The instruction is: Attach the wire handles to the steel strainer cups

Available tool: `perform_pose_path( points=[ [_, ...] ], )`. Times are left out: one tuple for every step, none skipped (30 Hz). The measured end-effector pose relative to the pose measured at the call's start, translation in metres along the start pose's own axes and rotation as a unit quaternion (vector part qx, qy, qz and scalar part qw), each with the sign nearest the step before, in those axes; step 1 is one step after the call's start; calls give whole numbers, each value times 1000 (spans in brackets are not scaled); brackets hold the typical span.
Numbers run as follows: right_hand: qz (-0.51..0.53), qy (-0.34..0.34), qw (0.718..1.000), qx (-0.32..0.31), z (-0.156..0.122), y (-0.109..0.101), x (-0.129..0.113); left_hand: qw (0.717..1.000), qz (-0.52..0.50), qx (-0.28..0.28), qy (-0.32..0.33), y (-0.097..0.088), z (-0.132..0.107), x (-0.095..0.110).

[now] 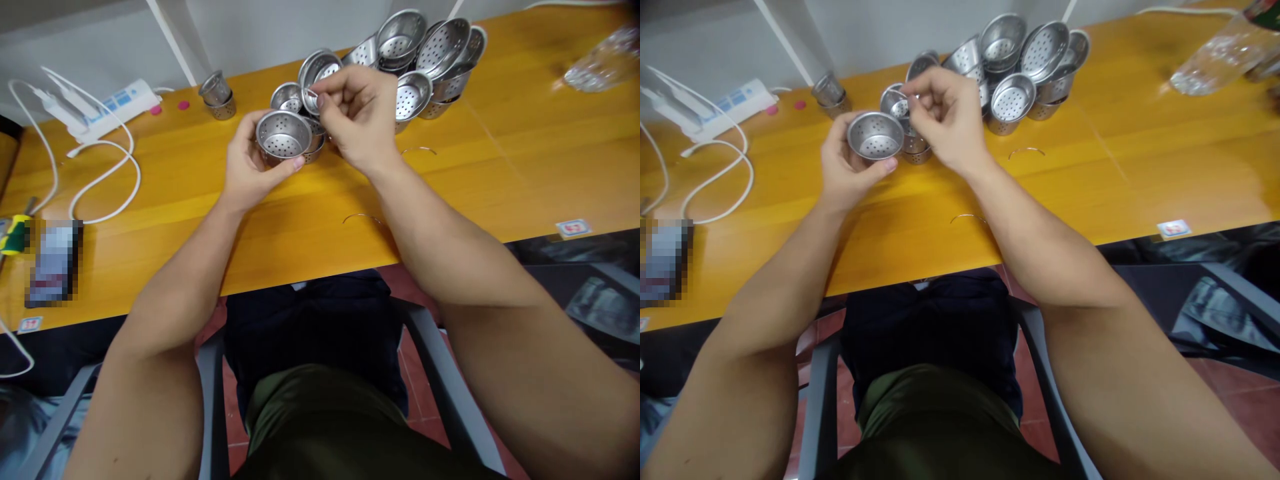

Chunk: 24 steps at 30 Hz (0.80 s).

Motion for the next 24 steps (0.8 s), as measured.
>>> perform_pose_path(
  points=[
    [-2,-1,1000,-6,0,0,-1,1000,4,8,6,2,-1,-1],
    [-1,1,1000,-12,-1,0,-2,1000,3,13,13,3,-2,-1],
    [2,3,1000,-20,-1,0,-2,1000,0,15,18,5,-3,0],
    [7,4,1000,-26,-2,1,-2,1000,-3,12,18,6,-4,1],
    [12,2,999,-30,-2,1,-3,1000,-4,6,14,6,-5,3],
    [16,-1,999,-38,-3,1,-3,1000,-2,-3,3,6,-5,5],
    [20,-5,999,-44,-4,1,-4,1000,2,-13,-9,5,-6,7],
    [23,-7,998,-49,-5,0,-5,1000,5,-20,-20,3,-6,10],
    [24,-5,998,-54,-5,0,-5,999,6,-24,-26,1,-6,13],
    [23,1,998,-58,-6,1,-6,999,6,-29,-26,-1,-6,16],
    [21,9,998,-61,-6,1,-5,999,5,-34,-24,-3,-6,19],
    [18,15,998,-61,-6,3,-5,999,3,-39,-19,-5,-5,21],
    [15,17,998,-57,-5,5,-3,999,1,-42,-14,-6,-5,22],
    [13,15,999,-47,-5,7,-1,999,0,-44,-14,-7,-4,23],
    [12,9,999,-36,-4,9,1,999,1,-46,-18,-8,-4,23],
    [14,0,1000,-26,-4,12,3,999,2,-47,-28,-8,-4,23],
    [14,-7,1000,-20,-3,13,4,998,4,-48,-39,-8,-4,22],
    [10,-7,1000,-17,-4,15,4,998,4,-49,-49,-8,-4,22],
    [1,1,1000,-21,-4,16,2,997,4,-51,-57,-7,-4,22],
    [-10,13,1000,-26,-5,16,0,997,4,-51,-62,-7,-5,23],
    [-20,24,999,-30,-5,16,-3,997,6,-51,-63,-6,-5,24],
    [-27,30,999,-30,-6,16,-6,997,9,-49,-64,-6,-5,25],
    [-29,32,998,-34,-7,15,-9,997,13,-47,-64,-6,-5,27],
    [-29,32,998,-38,-7,15,-11,997,18,-44,-64,-6,-5,28]
  ],
)
Point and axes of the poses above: each hand's wrist, its own z-axis towards the middle knuckle, its own y-axis out of the palm, x = y × z, the point moved 1 cm from there along z, towards the middle knuckle, and after that the axes turned 12 degrees about z, right-handed, at the moved point
